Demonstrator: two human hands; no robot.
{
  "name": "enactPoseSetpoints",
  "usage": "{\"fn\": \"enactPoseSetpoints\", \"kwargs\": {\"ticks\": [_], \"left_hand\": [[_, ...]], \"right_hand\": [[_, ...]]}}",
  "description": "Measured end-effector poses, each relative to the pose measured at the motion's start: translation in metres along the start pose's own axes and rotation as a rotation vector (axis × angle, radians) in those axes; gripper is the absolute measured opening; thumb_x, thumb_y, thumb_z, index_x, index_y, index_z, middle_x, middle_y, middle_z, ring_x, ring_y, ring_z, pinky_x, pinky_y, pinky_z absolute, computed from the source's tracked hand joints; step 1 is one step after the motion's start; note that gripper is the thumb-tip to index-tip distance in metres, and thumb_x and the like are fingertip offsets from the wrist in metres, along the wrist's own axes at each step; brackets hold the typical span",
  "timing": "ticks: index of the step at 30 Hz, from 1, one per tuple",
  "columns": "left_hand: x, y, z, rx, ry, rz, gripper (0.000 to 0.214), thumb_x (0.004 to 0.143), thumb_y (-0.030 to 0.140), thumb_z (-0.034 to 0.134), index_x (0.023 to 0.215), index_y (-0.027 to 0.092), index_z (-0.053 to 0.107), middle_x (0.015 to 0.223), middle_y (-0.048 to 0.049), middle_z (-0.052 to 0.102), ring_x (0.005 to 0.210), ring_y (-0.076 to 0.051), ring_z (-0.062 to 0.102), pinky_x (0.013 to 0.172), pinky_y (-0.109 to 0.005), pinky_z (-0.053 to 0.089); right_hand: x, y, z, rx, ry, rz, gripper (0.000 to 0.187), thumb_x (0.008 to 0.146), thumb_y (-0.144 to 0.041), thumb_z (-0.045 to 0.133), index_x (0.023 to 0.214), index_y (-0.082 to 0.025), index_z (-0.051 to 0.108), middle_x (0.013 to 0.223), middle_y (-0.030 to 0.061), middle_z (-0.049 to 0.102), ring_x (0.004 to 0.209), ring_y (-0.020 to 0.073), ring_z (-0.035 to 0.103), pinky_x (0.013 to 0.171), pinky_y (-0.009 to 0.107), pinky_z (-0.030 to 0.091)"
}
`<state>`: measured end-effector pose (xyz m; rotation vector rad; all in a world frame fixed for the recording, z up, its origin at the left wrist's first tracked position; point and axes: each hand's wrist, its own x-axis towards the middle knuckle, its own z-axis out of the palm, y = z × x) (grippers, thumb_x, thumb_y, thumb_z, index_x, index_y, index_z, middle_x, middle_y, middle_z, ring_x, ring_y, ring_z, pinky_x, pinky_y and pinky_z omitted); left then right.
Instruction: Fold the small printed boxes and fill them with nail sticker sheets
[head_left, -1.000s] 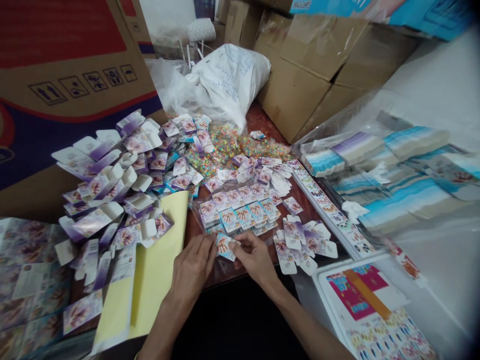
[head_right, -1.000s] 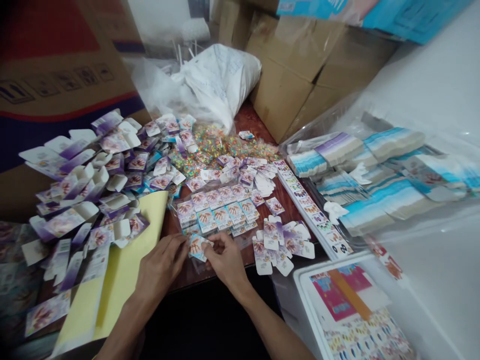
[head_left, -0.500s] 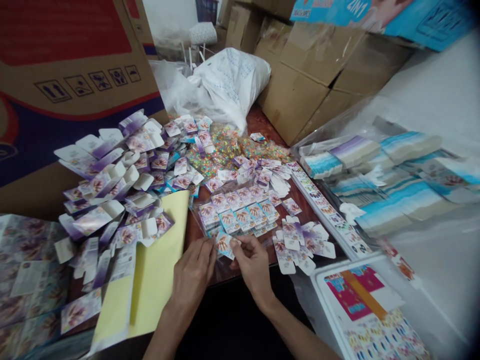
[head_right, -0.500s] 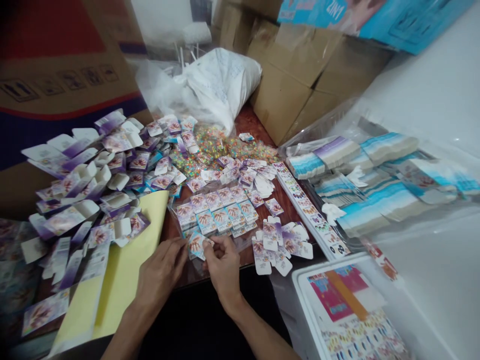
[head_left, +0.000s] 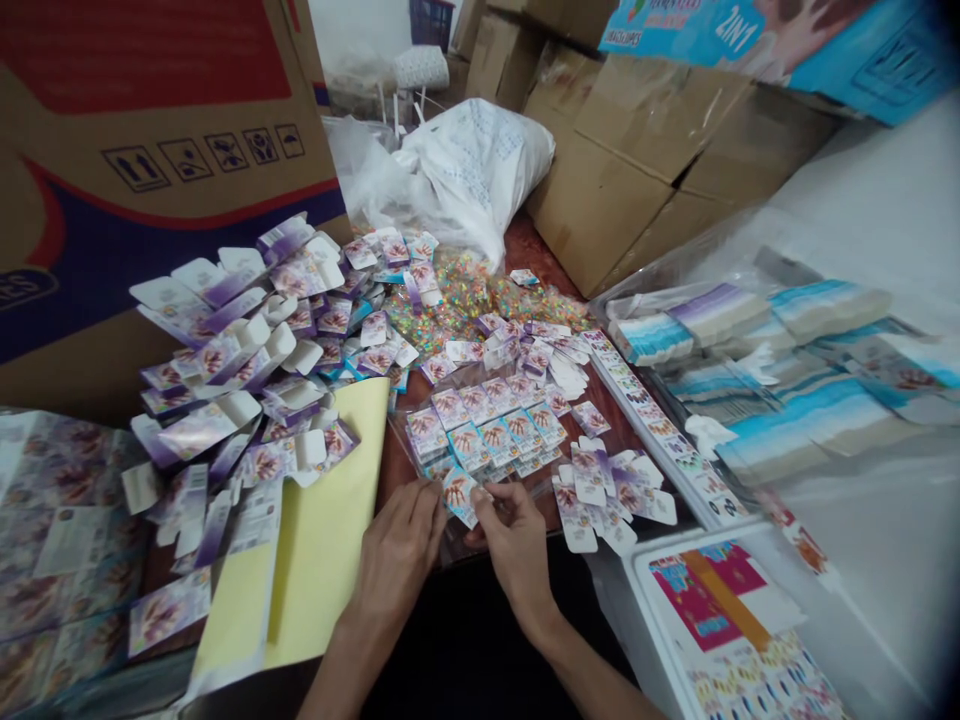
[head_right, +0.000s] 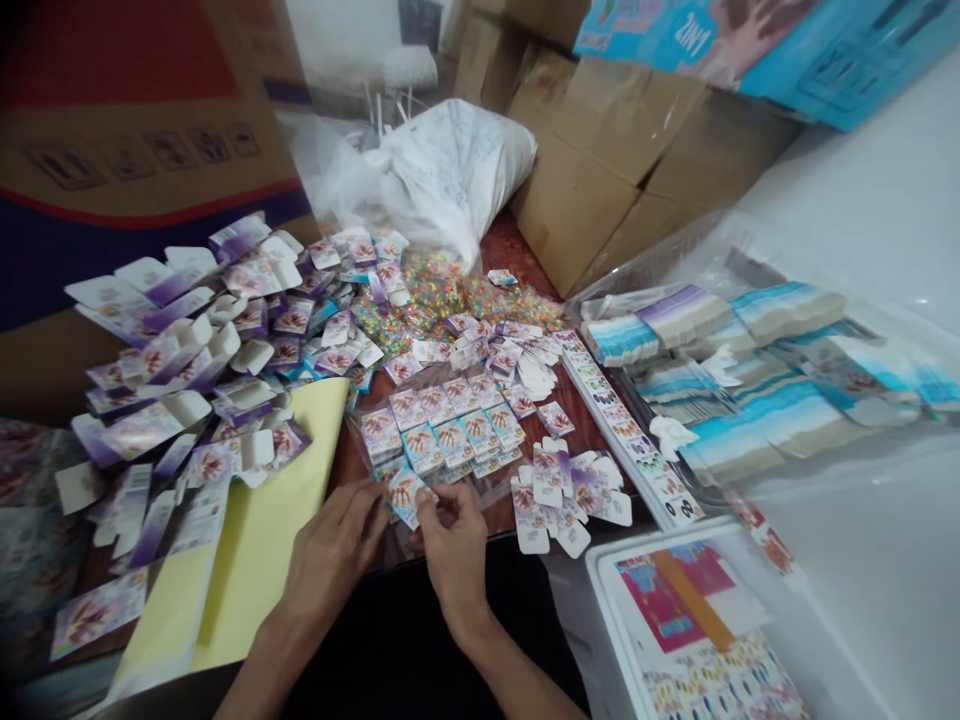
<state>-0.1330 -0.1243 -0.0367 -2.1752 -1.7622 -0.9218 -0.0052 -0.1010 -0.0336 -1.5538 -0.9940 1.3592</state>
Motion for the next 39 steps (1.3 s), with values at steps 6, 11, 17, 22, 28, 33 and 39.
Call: {"fn": "enactPoseSetpoints", "kwargs": {"ticks": [6,11,17,22,28,33,39], "left_hand": [[-0.003,-0.002,-0.001,-0.003,-0.020,0.011,0.015,0.087,0.014,0.043,0.098,0.010,0.053,0.088,-0.0088,0.063,0.082,-0.018,0.060,0.073,-0.029,0.052],[-0.004,-0.004,-0.003,-0.064,-0.035,-0.016,0.014,0.087,0.015,0.043,0.097,0.011,0.053,0.088,-0.0083,0.062,0.082,-0.017,0.059,0.072,-0.028,0.052],[-0.003,-0.007,-0.006,-0.041,-0.014,-0.047,0.016,0.089,0.016,0.041,0.098,0.011,0.053,0.088,-0.0077,0.063,0.081,-0.017,0.060,0.072,-0.028,0.051],[-0.004,-0.008,-0.007,-0.056,-0.013,-0.030,0.016,0.088,0.015,0.040,0.094,0.012,0.054,0.086,-0.0075,0.063,0.080,-0.016,0.060,0.072,-0.027,0.050],[-0.006,-0.008,-0.006,-0.027,-0.039,-0.071,0.014,0.087,0.015,0.045,0.095,0.013,0.055,0.086,-0.0063,0.063,0.077,-0.016,0.060,0.070,-0.026,0.049],[-0.013,0.004,-0.003,-0.033,0.023,-0.276,0.022,0.087,0.018,0.045,0.108,0.013,0.051,0.101,-0.0106,0.059,0.093,-0.020,0.057,0.078,-0.031,0.047],[-0.041,0.033,-0.004,-0.173,0.118,-0.183,0.004,0.082,0.015,0.054,0.087,0.015,0.055,0.076,-0.0050,0.062,0.071,-0.017,0.056,0.065,-0.030,0.043]], "right_hand": [[0.001,0.004,0.013,0.084,-0.010,0.068,0.033,0.068,-0.045,0.066,0.079,-0.019,0.049,0.057,-0.0046,0.054,0.039,0.0117,0.055,0.039,0.023,0.047],[-0.002,0.002,0.018,0.161,-0.042,0.092,0.033,0.069,-0.044,0.067,0.085,-0.019,0.051,0.060,-0.0052,0.055,0.044,0.0110,0.056,0.043,0.024,0.051],[-0.012,-0.002,0.014,0.193,-0.107,0.083,0.035,0.069,-0.042,0.067,0.092,-0.018,0.055,0.068,-0.0029,0.060,0.061,0.0106,0.061,0.059,0.024,0.057],[-0.004,0.001,0.019,0.214,-0.080,0.102,0.033,0.063,-0.039,0.072,0.081,-0.017,0.054,0.061,-0.0039,0.058,0.056,0.0108,0.061,0.055,0.024,0.056],[0.007,-0.003,0.022,0.189,-0.147,0.047,0.030,0.067,-0.042,0.068,0.078,-0.018,0.054,0.058,-0.0041,0.058,0.056,0.0124,0.062,0.058,0.027,0.057],[0.010,-0.002,-0.017,-0.044,-0.294,-0.156,0.023,0.081,-0.040,0.054,0.086,-0.019,0.061,0.088,0.0026,0.061,0.068,0.0141,0.064,0.058,0.027,0.056],[0.021,-0.008,-0.051,-0.486,-0.740,-0.598,0.021,0.086,-0.022,0.048,0.095,-0.021,0.067,0.089,0.0052,0.069,0.084,0.0175,0.064,0.077,0.033,0.051]]}}
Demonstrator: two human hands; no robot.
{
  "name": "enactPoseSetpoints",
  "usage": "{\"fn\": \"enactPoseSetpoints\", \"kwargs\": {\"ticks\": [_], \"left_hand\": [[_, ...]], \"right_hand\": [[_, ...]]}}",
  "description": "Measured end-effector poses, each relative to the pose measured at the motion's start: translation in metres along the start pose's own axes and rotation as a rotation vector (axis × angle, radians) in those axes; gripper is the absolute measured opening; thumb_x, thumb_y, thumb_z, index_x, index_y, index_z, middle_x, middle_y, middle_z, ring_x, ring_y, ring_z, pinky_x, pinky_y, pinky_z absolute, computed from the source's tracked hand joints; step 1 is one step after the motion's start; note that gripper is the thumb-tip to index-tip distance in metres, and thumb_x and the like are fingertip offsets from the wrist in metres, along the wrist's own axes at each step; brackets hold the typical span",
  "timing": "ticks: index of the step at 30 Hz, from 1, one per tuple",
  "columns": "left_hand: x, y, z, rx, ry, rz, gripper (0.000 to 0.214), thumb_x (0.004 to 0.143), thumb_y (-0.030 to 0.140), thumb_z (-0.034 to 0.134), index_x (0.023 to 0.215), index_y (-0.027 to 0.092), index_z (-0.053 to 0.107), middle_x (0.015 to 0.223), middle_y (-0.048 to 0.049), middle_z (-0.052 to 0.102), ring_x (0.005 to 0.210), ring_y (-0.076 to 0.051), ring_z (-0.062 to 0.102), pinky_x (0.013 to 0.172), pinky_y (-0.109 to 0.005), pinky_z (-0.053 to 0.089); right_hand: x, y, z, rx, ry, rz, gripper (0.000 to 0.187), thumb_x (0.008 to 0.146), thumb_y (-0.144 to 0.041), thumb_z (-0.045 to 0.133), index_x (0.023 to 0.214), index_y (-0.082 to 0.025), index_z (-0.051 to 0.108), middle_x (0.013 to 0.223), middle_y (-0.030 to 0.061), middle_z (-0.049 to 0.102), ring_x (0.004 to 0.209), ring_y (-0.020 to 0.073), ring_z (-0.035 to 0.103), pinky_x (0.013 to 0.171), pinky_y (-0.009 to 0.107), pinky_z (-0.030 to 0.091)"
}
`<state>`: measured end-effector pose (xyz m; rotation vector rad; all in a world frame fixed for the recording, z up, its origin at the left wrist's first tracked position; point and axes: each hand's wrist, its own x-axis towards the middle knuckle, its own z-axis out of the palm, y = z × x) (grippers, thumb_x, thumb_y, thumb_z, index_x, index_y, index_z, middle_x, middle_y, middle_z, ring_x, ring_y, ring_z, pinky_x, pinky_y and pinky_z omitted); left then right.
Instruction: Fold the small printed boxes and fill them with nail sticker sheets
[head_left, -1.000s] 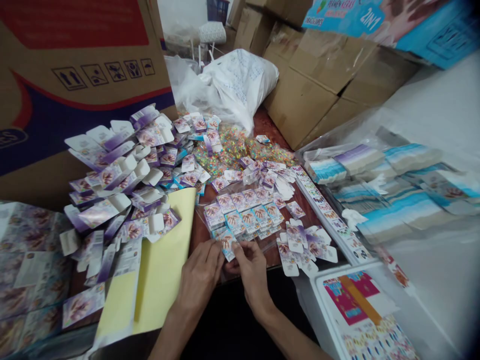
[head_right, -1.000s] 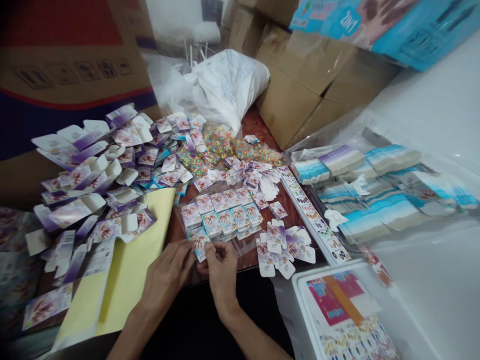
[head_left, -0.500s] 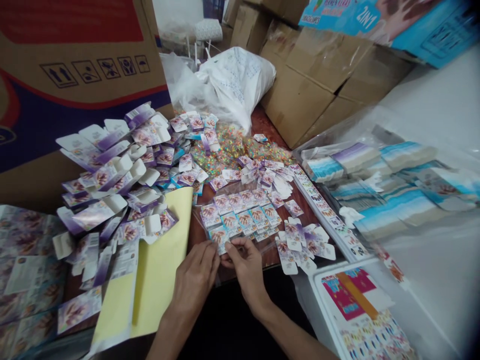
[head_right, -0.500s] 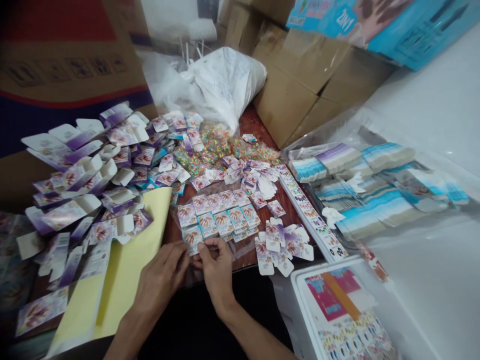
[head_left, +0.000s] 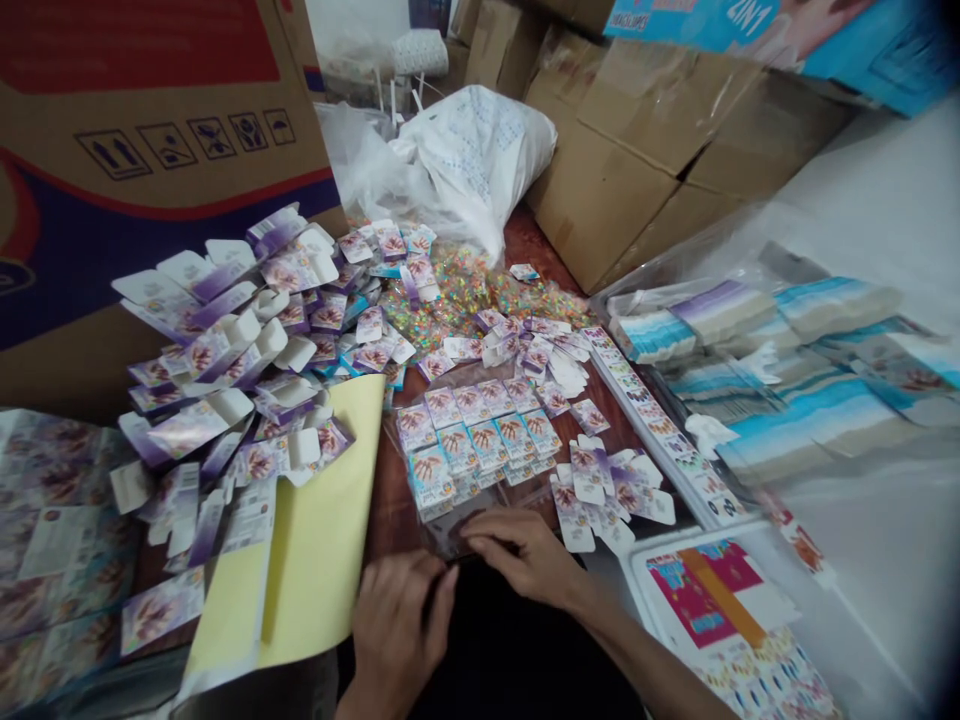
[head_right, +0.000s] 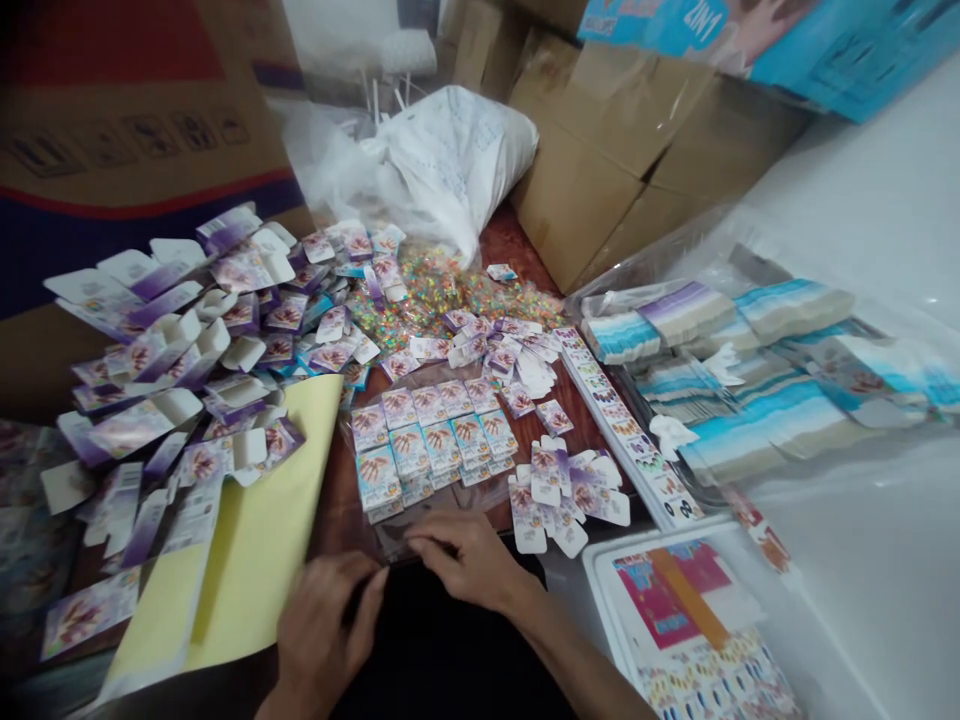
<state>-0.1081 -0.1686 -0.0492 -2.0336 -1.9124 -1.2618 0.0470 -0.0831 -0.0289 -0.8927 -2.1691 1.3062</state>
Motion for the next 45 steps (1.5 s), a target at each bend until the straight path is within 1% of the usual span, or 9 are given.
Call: {"fn": "enactPoseSetpoints", "kwargs": {"ticks": [5,10,15,19,23,29,35,40,45], "left_hand": [[-0.013,-0.001,0.005,0.161,-0.184,0.096,0.021,0.086,0.012,0.043,0.096,0.014,0.061,0.099,-0.0087,0.066,0.084,-0.020,0.058,0.071,-0.032,0.044],[-0.016,-0.001,0.008,0.405,-0.305,0.030,0.029,0.080,0.008,0.042,0.095,0.018,0.064,0.102,-0.0042,0.067,0.072,-0.020,0.055,0.060,-0.033,0.039],[-0.014,0.002,0.009,0.418,-0.282,0.019,0.029,0.083,0.010,0.040,0.095,0.018,0.065,0.098,-0.0041,0.067,0.081,-0.022,0.054,0.067,-0.035,0.038],[-0.013,0.002,0.008,0.376,-0.264,-0.027,0.028,0.086,0.013,0.038,0.092,0.019,0.065,0.095,-0.0036,0.067,0.082,-0.021,0.054,0.068,-0.034,0.036],[-0.014,0.002,0.005,0.327,-0.243,-0.044,0.029,0.087,0.014,0.037,0.090,0.019,0.065,0.094,-0.0028,0.068,0.085,-0.021,0.053,0.072,-0.034,0.035],[-0.015,0.003,0.005,0.302,-0.273,-0.103,0.028,0.088,0.016,0.037,0.093,0.019,0.065,0.096,-0.0024,0.067,0.080,-0.020,0.053,0.071,-0.033,0.035],[-0.018,0.002,0.008,0.277,-0.274,-0.165,0.023,0.087,0.016,0.041,0.093,0.018,0.063,0.095,-0.0038,0.065,0.083,-0.020,0.053,0.072,-0.034,0.037],[-0.019,0.000,0.011,0.234,-0.293,-0.184,0.020,0.084,0.013,0.044,0.095,0.017,0.061,0.097,-0.0045,0.064,0.083,-0.021,0.053,0.072,-0.035,0.039],[-0.019,-0.001,0.010,0.168,-0.303,-0.216,0.017,0.083,0.012,0.047,0.095,0.017,0.059,0.098,-0.0056,0.063,0.081,-0.022,0.055,0.071,-0.038,0.043]], "right_hand": [[0.020,-0.003,-0.007,-0.085,-0.232,-0.228,0.031,0.084,-0.014,0.047,0.110,-0.021,0.063,0.108,0.0071,0.066,0.102,0.0180,0.060,0.089,0.035,0.046],[0.039,0.002,-0.008,-0.141,-0.324,-0.268,0.036,0.083,-0.012,0.047,0.115,-0.021,0.059,0.108,0.0067,0.066,0.099,0.0174,0.062,0.087,0.031,0.047],[0.049,0.007,0.007,-0.174,-0.171,-0.180,0.033,0.086,-0.013,0.042,0.110,-0.023,0.062,0.096,0.0056,0.070,0.087,0.0173,0.065,0.078,0.029,0.050],[0.039,0.003,0.015,-0.184,-0.116,-0.152,0.032,0.086,-0.013,0.041,0.109,-0.019,0.062,0.094,0.0088,0.069,0.085,0.0193,0.065,0.076,0.031,0.051],[0.032,-0.002,0.013,-0.240,-0.133,-0.241,0.030,0.087,-0.015,0.042,0.110,-0.019,0.060,0.096,0.0076,0.069,0.086,0.0188,0.064,0.077,0.030,0.051],[0.037,0.002,0.019,-0.560,0.124,-0.353,0.016,0.087,-0.021,0.048,0.090,-0.017,0.063,0.075,0.0057,0.066,0.073,0.0177,0.060,0.068,0.030,0.047],[0.046,0.007,0.018,-0.852,0.306,-0.513,0.032,0.084,-0.023,0.054,0.115,-0.013,0.055,0.107,0.0108,0.064,0.107,0.0250,0.052,0.089,0.038,0.038],[0.059,0.010,0.017,-0.850,0.216,-0.536,0.030,0.086,-0.022,0.051,0.115,-0.017,0.056,0.115,0.0076,0.062,0.114,0.0235,0.048,0.096,0.039,0.031],[0.070,0.009,0.007,-0.849,0.069,-0.489,0.031,0.086,-0.028,0.049,0.114,-0.016,0.055,0.127,0.0121,0.052,0.123,0.0277,0.039,0.100,0.046,0.026]]}}
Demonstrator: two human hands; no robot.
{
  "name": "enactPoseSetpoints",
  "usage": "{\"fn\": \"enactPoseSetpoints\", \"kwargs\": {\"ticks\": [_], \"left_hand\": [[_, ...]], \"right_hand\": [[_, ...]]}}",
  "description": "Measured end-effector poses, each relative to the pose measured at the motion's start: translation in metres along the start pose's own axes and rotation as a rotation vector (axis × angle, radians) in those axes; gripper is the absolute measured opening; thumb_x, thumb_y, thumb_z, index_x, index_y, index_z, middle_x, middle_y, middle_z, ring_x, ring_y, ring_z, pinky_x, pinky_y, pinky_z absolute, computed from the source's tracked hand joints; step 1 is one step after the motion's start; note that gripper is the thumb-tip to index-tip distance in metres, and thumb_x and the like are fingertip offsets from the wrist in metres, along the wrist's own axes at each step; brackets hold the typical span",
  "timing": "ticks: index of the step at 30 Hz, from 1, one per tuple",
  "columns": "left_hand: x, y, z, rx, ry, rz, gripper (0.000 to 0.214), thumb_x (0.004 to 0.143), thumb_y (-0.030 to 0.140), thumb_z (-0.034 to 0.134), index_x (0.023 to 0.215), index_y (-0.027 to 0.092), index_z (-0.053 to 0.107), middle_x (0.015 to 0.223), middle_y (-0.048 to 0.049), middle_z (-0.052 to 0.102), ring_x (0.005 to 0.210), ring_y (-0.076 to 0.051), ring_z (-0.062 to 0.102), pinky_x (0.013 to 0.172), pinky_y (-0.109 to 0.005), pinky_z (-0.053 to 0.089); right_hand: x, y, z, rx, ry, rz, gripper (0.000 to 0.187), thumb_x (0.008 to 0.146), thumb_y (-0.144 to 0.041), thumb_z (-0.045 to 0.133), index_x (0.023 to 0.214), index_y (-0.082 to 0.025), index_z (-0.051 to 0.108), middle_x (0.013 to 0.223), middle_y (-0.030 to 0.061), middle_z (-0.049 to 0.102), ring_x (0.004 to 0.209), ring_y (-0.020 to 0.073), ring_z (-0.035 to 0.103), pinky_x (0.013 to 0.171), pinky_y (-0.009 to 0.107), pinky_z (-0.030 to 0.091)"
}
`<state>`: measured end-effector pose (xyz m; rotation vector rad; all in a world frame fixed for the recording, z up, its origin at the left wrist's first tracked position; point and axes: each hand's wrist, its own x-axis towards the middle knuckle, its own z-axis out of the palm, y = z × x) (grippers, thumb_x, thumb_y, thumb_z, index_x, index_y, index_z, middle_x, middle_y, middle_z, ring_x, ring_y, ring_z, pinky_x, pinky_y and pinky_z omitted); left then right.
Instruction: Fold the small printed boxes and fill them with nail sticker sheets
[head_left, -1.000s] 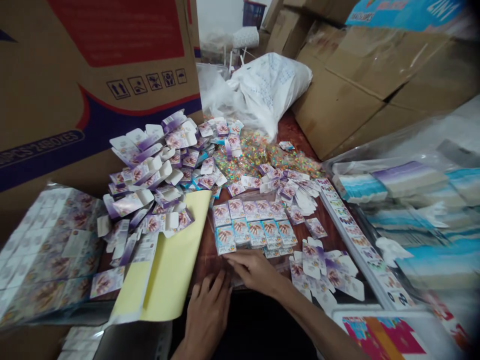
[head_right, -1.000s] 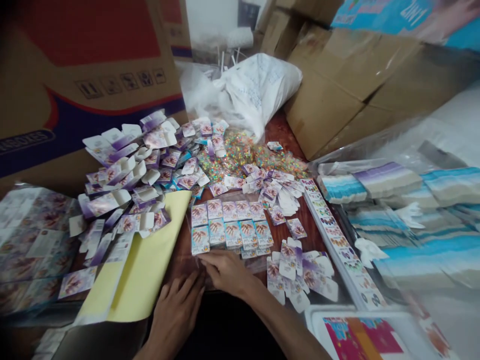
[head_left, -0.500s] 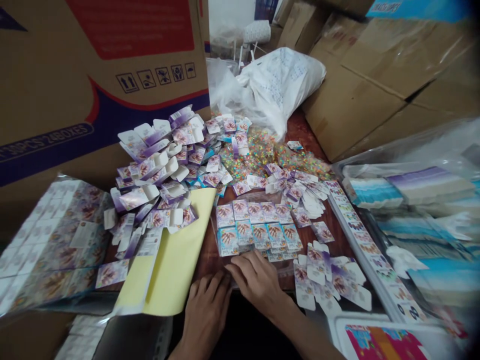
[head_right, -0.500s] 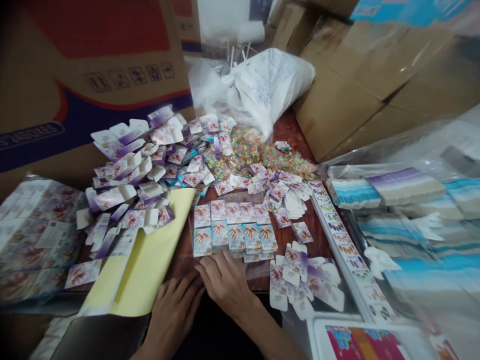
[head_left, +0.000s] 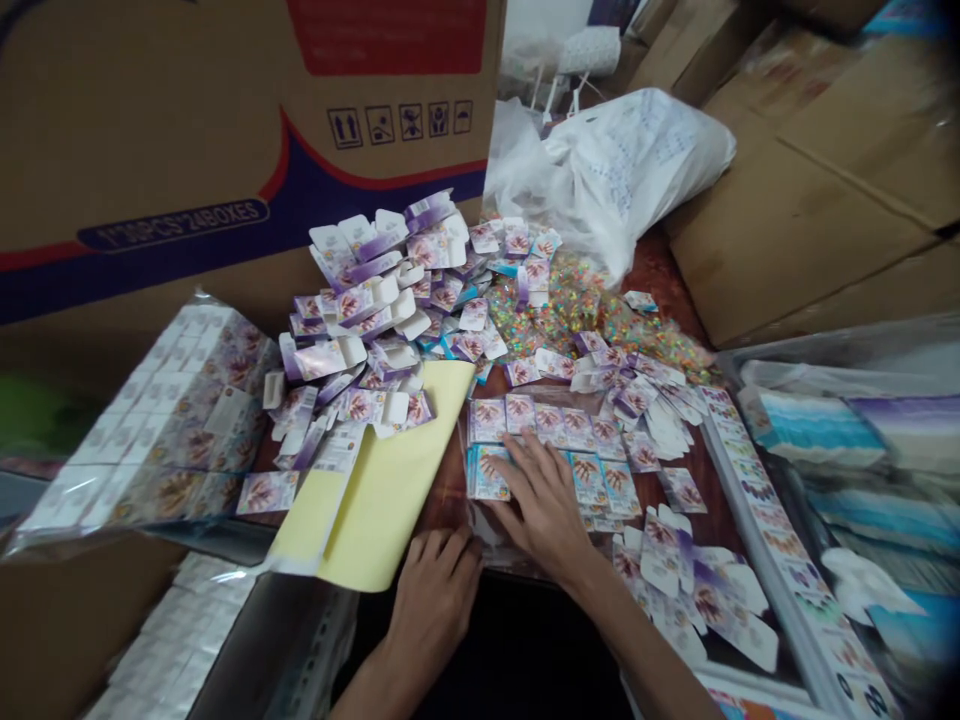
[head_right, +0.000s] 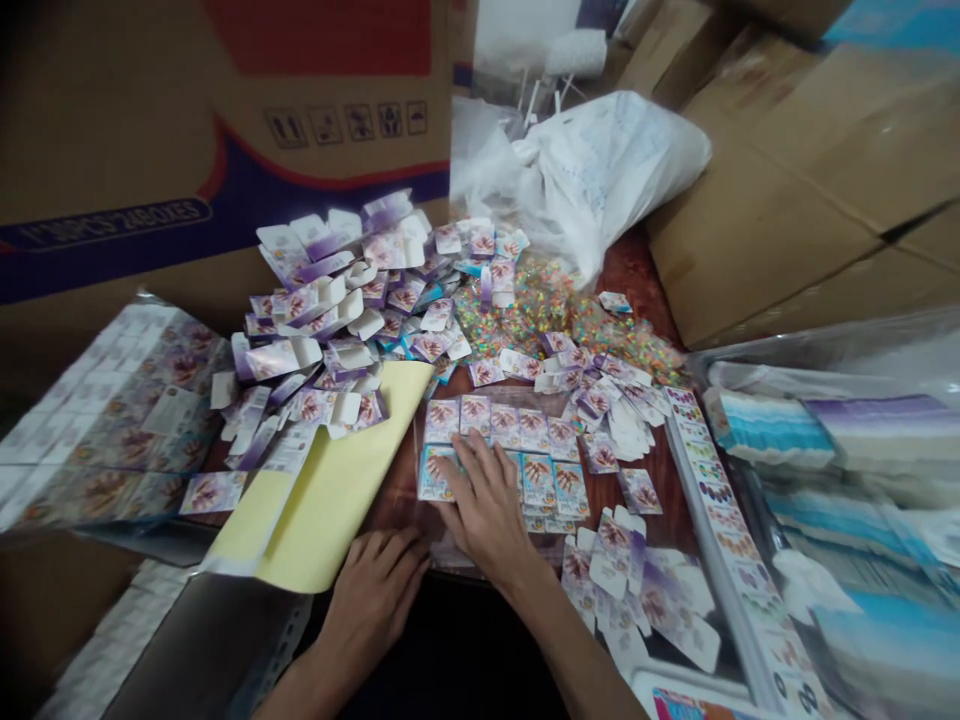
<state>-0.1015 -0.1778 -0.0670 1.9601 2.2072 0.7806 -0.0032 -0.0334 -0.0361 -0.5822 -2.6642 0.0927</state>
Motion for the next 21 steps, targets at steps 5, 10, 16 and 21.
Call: {"fn": "enactPoseSetpoints", "kwargs": {"ticks": [5,10,16,21], "left_hand": [[0.001,0.002,-0.001,-0.253,0.124,-0.202,0.029,0.086,0.017,0.044,0.115,0.016,0.048,0.112,-0.0103,0.057,0.104,-0.022,0.051,0.088,-0.038,0.043],[0.024,0.003,-0.001,-0.653,0.090,-0.485,0.044,0.091,0.028,0.033,0.133,0.016,0.032,0.139,-0.0099,0.037,0.129,-0.019,0.031,0.108,-0.039,0.026],[0.065,-0.004,-0.008,-0.974,0.108,-0.678,0.039,0.089,0.034,0.035,0.120,0.013,0.047,0.123,-0.0115,0.053,0.115,-0.019,0.046,0.103,-0.037,0.031],[0.075,-0.006,-0.006,-0.983,0.134,-0.681,0.034,0.088,0.031,0.037,0.115,0.014,0.048,0.119,-0.0109,0.054,0.113,-0.019,0.047,0.102,-0.036,0.031]], "right_hand": [[0.008,0.014,-0.005,0.053,-0.121,-0.077,0.038,0.085,-0.029,0.049,0.120,-0.015,0.049,0.124,0.0105,0.055,0.119,0.0240,0.042,0.104,0.045,0.023],[0.012,0.025,-0.008,0.075,-0.212,-0.180,0.053,0.082,-0.035,0.053,0.128,-0.013,0.041,0.124,0.0125,0.053,0.120,0.0262,0.039,0.104,0.048,0.023],[0.016,0.032,-0.006,0.088,-0.204,-0.199,0.074,0.079,-0.048,0.055,0.136,-0.010,0.028,0.123,0.0175,0.050,0.119,0.0312,0.037,0.098,0.050,0.031],[0.020,0.033,-0.004,0.119,-0.227,-0.212,0.076,0.077,-0.050,0.056,0.136,-0.012,0.028,0.120,0.0170,0.049,0.116,0.0318,0.038,0.095,0.050,0.034]]}}
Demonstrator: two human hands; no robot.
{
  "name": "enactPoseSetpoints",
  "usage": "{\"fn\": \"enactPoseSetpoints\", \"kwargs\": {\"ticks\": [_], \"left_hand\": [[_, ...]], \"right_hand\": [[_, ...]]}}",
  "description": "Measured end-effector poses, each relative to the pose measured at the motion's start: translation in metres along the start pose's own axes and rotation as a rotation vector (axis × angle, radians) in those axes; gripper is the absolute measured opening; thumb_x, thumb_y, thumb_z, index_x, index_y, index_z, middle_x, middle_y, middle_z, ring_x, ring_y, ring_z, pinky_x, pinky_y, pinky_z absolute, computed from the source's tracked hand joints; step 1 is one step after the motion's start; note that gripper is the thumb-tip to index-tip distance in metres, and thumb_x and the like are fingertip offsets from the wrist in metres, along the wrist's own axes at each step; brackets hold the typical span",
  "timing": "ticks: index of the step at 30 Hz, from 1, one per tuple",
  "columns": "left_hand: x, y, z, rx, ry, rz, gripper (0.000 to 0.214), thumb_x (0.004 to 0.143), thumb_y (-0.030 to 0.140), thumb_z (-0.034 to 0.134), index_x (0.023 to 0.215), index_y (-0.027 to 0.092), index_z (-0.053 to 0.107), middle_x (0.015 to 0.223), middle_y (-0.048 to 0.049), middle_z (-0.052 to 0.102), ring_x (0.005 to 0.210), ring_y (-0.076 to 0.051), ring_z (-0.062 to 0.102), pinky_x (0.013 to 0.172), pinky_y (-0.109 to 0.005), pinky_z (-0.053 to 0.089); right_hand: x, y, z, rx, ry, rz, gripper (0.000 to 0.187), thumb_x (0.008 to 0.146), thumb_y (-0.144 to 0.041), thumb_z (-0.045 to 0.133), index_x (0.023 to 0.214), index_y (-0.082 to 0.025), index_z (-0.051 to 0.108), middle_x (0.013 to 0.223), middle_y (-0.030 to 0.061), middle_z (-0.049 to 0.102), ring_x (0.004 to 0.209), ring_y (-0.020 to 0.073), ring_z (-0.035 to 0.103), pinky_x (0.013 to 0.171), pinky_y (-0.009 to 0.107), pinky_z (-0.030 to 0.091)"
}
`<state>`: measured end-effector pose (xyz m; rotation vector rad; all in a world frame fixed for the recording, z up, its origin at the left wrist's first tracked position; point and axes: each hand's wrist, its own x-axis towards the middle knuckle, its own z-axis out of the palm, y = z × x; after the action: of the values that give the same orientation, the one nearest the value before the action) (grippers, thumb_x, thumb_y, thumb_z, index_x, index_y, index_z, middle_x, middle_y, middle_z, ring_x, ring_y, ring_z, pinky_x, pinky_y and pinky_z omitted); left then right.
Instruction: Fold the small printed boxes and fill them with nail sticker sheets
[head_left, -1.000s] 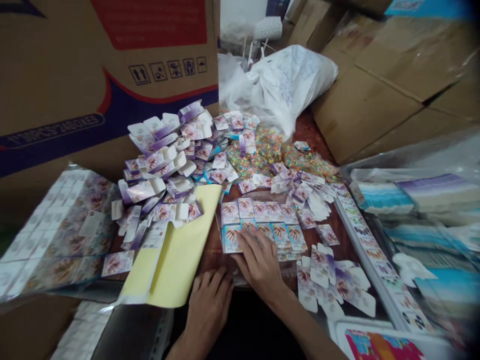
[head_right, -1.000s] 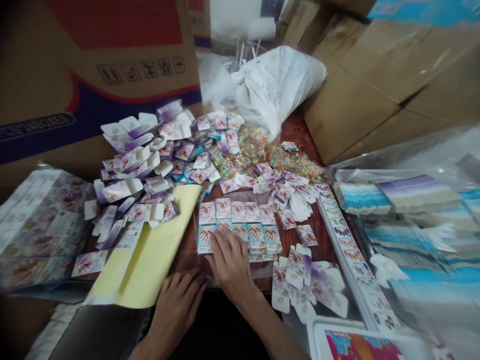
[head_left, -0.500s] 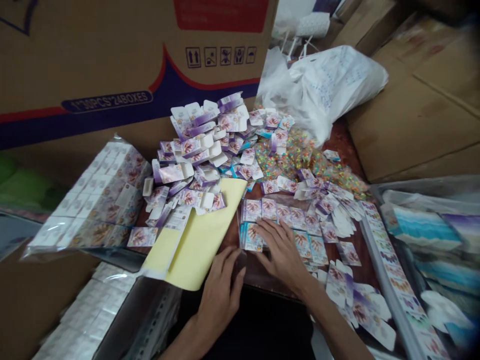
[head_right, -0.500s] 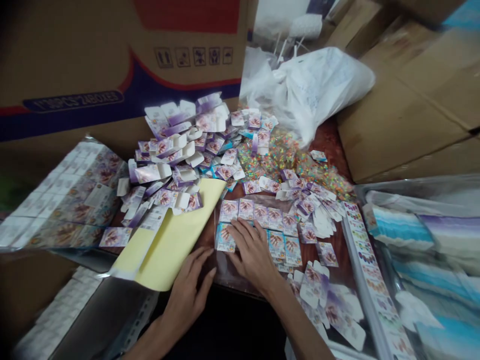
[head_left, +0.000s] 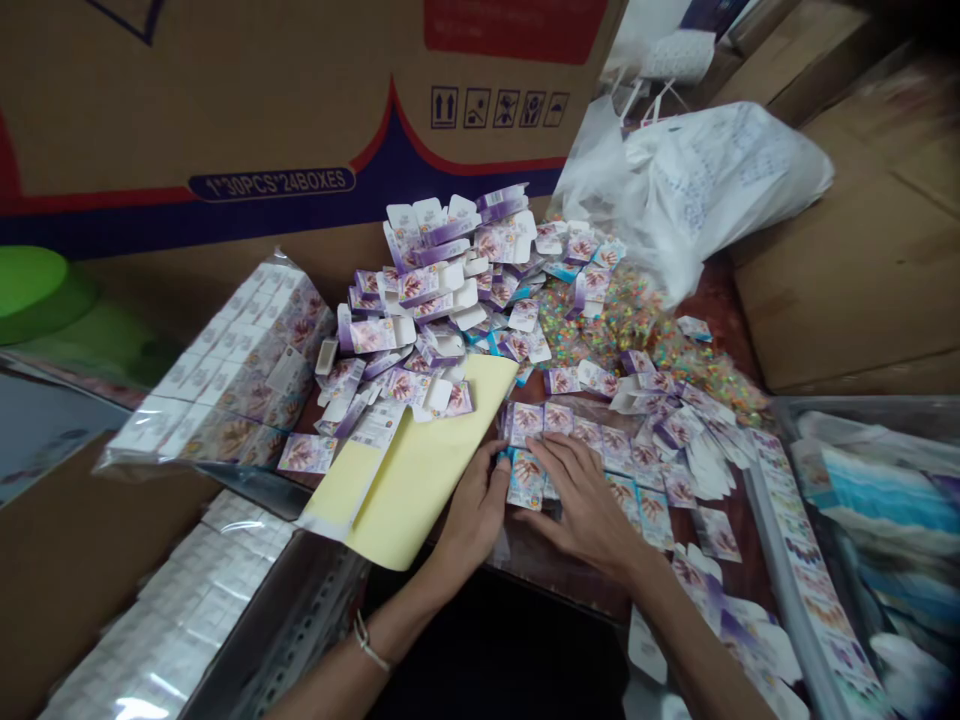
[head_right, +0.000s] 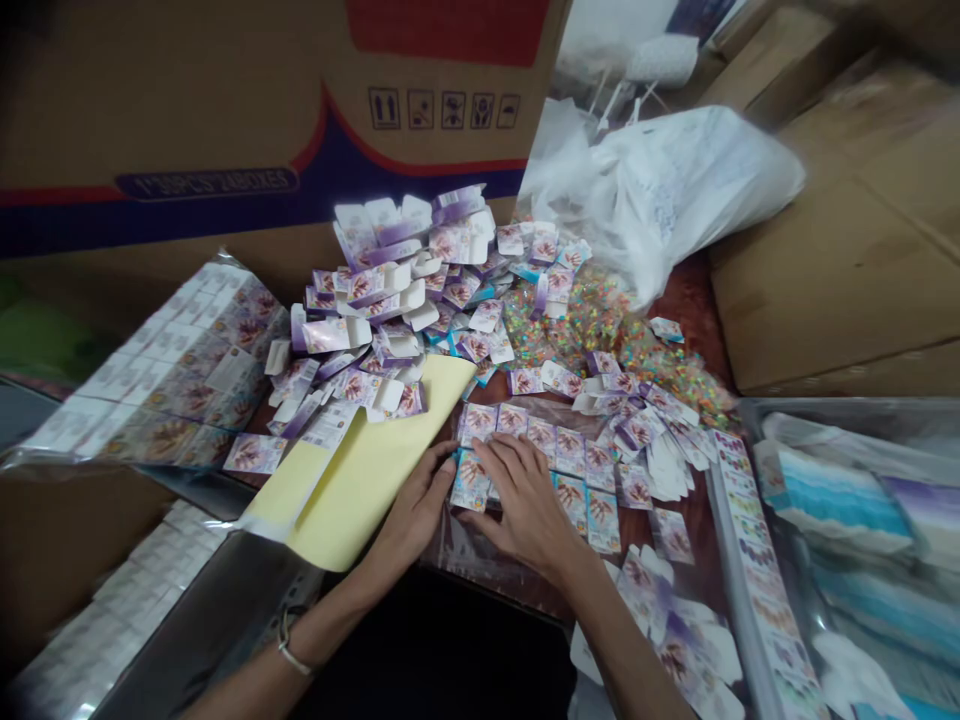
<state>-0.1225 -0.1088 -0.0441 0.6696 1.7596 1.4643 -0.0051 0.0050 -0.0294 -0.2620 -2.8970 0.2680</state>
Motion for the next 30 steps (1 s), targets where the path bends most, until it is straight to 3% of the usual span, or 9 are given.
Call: {"fn": "enactPoseSetpoints", "kwargs": {"ticks": [5,9,14,18,22,24,26,28,30], "left_hand": [[0.000,-0.003,0.004,0.057,0.018,0.059,0.032,0.089,0.033,0.037,0.113,0.014,0.046,0.116,-0.0116,0.054,0.111,-0.020,0.047,0.100,-0.038,0.031],[0.000,-0.002,0.007,0.058,0.025,0.019,0.035,0.089,0.036,0.036,0.114,0.013,0.045,0.116,-0.0131,0.053,0.109,-0.020,0.048,0.099,-0.038,0.033],[-0.005,0.003,0.004,0.051,0.041,-0.018,0.039,0.090,0.035,0.032,0.120,0.012,0.044,0.125,-0.0138,0.049,0.118,-0.020,0.043,0.104,-0.039,0.028],[-0.020,0.001,-0.003,0.103,-0.023,0.060,0.046,0.090,0.037,0.034,0.131,0.015,0.036,0.137,-0.0111,0.039,0.128,-0.018,0.033,0.108,-0.038,0.021],[-0.032,-0.005,-0.009,0.139,-0.026,0.029,0.047,0.090,0.038,0.033,0.133,0.017,0.035,0.140,-0.0090,0.037,0.130,-0.018,0.030,0.110,-0.039,0.019],[-0.033,-0.006,-0.010,0.129,-0.042,-0.007,0.046,0.091,0.038,0.032,0.130,0.016,0.039,0.138,-0.0092,0.039,0.129,-0.018,0.032,0.110,-0.039,0.020],[-0.031,-0.006,-0.010,0.114,-0.061,-0.022,0.046,0.090,0.038,0.033,0.129,0.015,0.041,0.138,-0.0097,0.040,0.129,-0.018,0.033,0.110,-0.039,0.021],[-0.028,-0.007,-0.009,0.100,-0.077,-0.026,0.046,0.090,0.039,0.033,0.128,0.015,0.043,0.137,-0.0098,0.040,0.128,-0.018,0.034,0.110,-0.039,0.021],[-0.027,-0.007,-0.009,0.091,-0.083,-0.027,0.046,0.090,0.039,0.032,0.128,0.015,0.043,0.137,-0.0094,0.040,0.129,-0.017,0.033,0.110,-0.039,0.020]], "right_hand": [[0.001,0.000,0.003,0.004,-0.032,-0.002,0.074,0.076,-0.042,0.059,0.137,-0.012,0.027,0.121,0.0164,0.046,0.117,0.0319,0.036,0.096,0.050,0.033],[0.000,0.001,0.006,-0.020,-0.025,-0.012,0.069,0.077,-0.030,0.056,0.137,-0.012,0.027,0.118,0.0159,0.047,0.113,0.0306,0.039,0.096,0.050,0.034],[-0.010,-0.001,0.001,-0.107,0.063,0.019,0.071,0.077,-0.040,0.058,0.135,-0.010,0.031,0.113,0.0177,0.050,0.112,0.0329,0.041,0.093,0.052,0.036],[-0.034,-0.017,-0.005,-0.114,0.227,0.078,0.069,0.078,-0.033,0.062,0.137,-0.016,0.030,0.120,0.0168,0.049,0.115,0.0316,0.042,0.092,0.049,0.040],[-0.060,-0.051,0.004,0.012,0.418,0.188,0.055,0.075,-0.019,0.065,0.127,-0.024,0.045,0.100,0.0093,0.061,0.095,0.0237,0.057,0.081,0.038,0.048],[-0.063,-0.068,0.017,0.202,0.424,0.341,0.041,0.079,-0.014,0.059,0.118,-0.025,0.053,0.093,0.0066,0.064,0.085,0.0200,0.061,0.075,0.034,0.051],[-0.060,-0.080,0.031,0.442,0.406,0.589,0.031,0.083,-0.018,0.053,0.114,-0.022,0.055,0.088,0.0058,0.066,0.075,0.0177,0.063,0.067,0.031,0.053],[-0.052,-0.087,0.041,0.662,0.411,0.814,0.031,0.085,-0.025,0.050,0.116,-0.019,0.055,0.087,0.0061,0.066,0.070,0.0166,0.063,0.062,0.030,0.053],[-0.044,-0.090,0.047,0.820,0.438,0.954,0.037,0.084,-0.032,0.051,0.117,-0.017,0.054,0.089,0.0068,0.066,0.067,0.0163,0.062,0.060,0.030,0.053]]}}
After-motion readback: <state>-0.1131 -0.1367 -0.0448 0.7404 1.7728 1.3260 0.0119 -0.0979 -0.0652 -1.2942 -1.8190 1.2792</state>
